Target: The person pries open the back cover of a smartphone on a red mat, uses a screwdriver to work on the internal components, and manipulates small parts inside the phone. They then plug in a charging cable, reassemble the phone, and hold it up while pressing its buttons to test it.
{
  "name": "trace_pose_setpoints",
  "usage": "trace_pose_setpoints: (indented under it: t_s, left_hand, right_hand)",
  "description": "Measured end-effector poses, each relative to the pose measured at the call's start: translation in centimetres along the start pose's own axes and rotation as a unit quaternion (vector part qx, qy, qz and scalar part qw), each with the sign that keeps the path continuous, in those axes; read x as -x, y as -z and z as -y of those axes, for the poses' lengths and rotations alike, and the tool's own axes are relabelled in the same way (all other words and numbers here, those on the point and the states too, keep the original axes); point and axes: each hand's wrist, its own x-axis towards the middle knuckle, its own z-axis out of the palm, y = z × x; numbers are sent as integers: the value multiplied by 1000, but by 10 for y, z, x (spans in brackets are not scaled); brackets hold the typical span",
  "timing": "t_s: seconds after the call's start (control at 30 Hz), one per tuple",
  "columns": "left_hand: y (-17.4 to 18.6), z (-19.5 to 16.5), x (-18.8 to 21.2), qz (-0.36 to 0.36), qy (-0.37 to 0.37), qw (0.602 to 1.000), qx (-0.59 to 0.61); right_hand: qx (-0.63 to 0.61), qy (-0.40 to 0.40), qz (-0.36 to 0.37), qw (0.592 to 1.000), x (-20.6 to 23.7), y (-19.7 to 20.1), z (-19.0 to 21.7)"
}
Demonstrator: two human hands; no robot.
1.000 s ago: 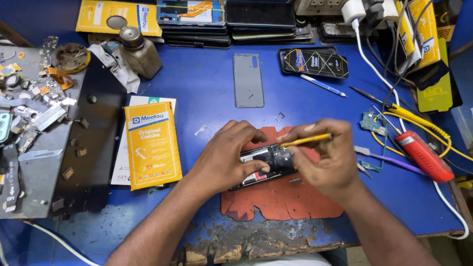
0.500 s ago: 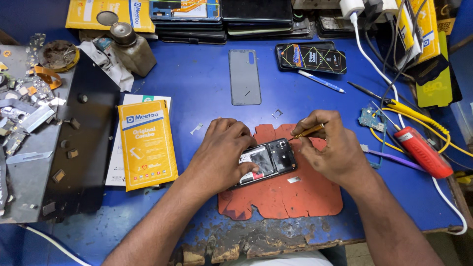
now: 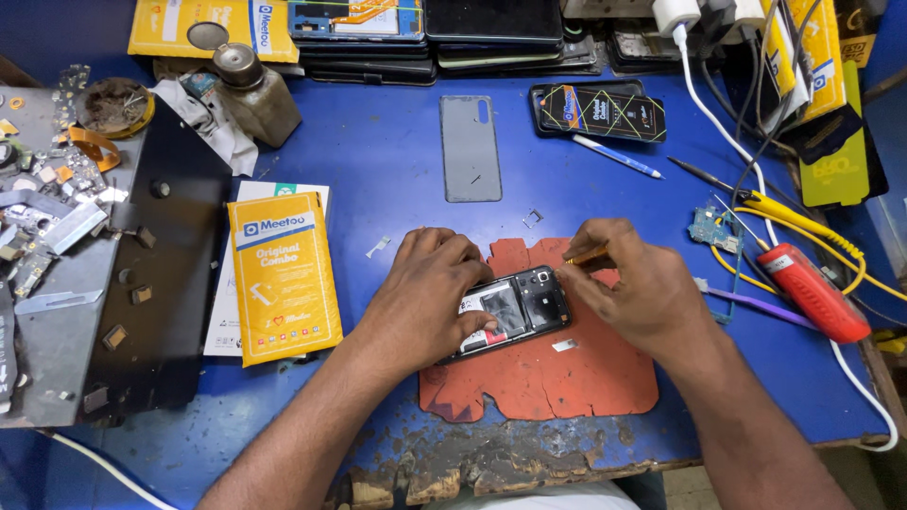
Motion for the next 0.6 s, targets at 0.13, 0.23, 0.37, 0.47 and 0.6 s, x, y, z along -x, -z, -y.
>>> trace_pose_setpoints:
  t_s: [0.13, 0.23, 0.37, 0.47, 0.6]
  left_hand:
    - [0, 0, 0, 9, 3, 1000, 2]
    - [0, 1, 0, 7, 6, 1000, 4]
    - [-1, 1, 0, 11, 2, 1000, 4]
    - [-1, 2, 1, 6, 0, 1000, 7]
    - [-1, 3, 0, 1, -15, 1000, 4]
  right_hand:
    - [-60, 17, 32, 998, -1, 6, 3]
    - [20, -23, 23, 999, -3, 6, 5]
    - [-34, 23, 5, 999, -6, 2, 6]
    - [-39, 13, 30, 999, -7, 1, 8]
    - [-37, -71, 31, 996, -9, 1, 11]
